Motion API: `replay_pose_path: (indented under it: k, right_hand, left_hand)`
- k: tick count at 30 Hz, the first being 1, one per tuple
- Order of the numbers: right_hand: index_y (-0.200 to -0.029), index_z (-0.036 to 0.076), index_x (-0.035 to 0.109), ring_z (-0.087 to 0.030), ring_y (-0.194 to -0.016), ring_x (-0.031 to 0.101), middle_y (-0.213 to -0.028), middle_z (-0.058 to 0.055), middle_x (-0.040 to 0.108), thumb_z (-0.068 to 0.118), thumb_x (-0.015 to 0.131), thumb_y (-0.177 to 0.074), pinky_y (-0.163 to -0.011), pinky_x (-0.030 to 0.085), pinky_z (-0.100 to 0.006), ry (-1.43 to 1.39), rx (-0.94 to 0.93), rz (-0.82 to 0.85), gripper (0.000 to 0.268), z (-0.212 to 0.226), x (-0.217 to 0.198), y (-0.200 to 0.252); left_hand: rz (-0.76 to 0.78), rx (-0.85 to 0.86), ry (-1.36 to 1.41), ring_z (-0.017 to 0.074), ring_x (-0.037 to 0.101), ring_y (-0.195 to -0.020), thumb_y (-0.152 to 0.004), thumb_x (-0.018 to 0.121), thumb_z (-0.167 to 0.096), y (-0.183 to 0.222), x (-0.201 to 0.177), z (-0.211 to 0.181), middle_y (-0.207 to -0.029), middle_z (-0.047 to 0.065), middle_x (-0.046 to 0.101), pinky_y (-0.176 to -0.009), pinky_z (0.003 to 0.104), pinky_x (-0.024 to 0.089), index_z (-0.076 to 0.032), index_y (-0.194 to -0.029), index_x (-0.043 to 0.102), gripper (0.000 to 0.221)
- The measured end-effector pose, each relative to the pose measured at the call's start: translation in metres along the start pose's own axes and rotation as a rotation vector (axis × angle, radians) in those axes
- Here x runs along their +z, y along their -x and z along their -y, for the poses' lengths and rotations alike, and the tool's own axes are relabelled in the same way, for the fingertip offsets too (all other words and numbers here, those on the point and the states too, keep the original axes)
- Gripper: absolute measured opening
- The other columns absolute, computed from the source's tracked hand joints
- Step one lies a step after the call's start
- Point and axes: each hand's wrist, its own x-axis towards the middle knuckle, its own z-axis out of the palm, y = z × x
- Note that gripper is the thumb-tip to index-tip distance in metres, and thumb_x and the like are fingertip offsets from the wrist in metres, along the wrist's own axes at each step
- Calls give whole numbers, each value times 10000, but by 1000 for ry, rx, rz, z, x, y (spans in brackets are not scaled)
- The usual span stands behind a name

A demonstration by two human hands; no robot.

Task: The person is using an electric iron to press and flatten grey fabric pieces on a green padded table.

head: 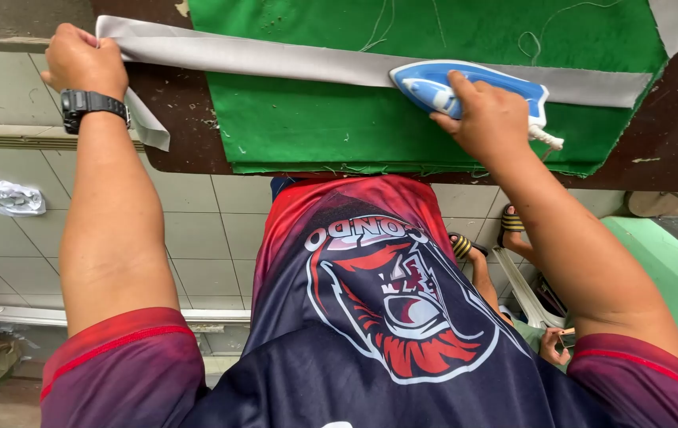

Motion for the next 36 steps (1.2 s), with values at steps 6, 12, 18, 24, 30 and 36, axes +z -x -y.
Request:
replay_pose_path:
  k: [6, 12, 18, 24, 30, 36]
  right_hand:
    - [-1358, 208, 664, -250, -571, 632, -762, -9, 654, 630, 867, -799, -411, 383, -397, -1, -29, -46, 729, 53, 0, -31]
    - [-1359, 217, 658, -273, -557, 642, -754, -18, 677, 659, 823, -817, -407, 402, -419, 7, -28, -29, 719, 93, -3, -59]
    - [-1311, 215, 634, -293, -533, 633, -724, -18, 667, 658, 825, -801, -395, 399, -431, -2, -48, -35, 702, 131, -6, -84]
    - [-1312, 207, 625, -316, -605, 673, -776, -39, 698, 577, 860, -809, -445, 448, -450, -75, -41, 6, 667, 121, -19, -72]
    - [-1331, 245, 627, -241, -590, 666, -791, 27, 699, 649, 789, -890, -438, 440, -375, 54, 16, 67, 620, 78, -18, -20]
    - [-1382, 247, 676, -211, -612, 662, -823, 38, 711, 667, 804, -862, -437, 428, -359, 55, 52, 17, 681, 87, -11, -9]
  left_hand:
    - [-42, 31, -2, 255, 642, -743, -834, 696, -185, -7, 9, 6, -792, -60, 671, -784, 478, 415, -261, -755, 571, 166]
    - [5, 63, -20, 268, 629, -780, -826, 710, -219, -16, 14, 10, -738, -75, 665, -777, 493, 393, -267, -735, 582, 165]
    - [59, 87, 33, 244, 600, -789, -803, 706, -230, -19, 8, 12, -715, -105, 611, -794, 466, 397, -258, -730, 543, 181]
    - [17, 147, 98, 287, 598, -755, -773, 673, -271, -27, 15, 21, -739, -38, 635, -765, 480, 455, -217, -677, 501, 204]
    - [63, 68, 338, 161, 406, -558, -821, 673, -197, -24, 9, 16, -640, -63, 473, -485, 364, 368, -194, -693, 420, 284]
    - [100, 60, 374, 160, 432, -549, -812, 646, -178, -31, -6, 2, -648, -60, 509, -472, 366, 384, -195, -708, 442, 229]
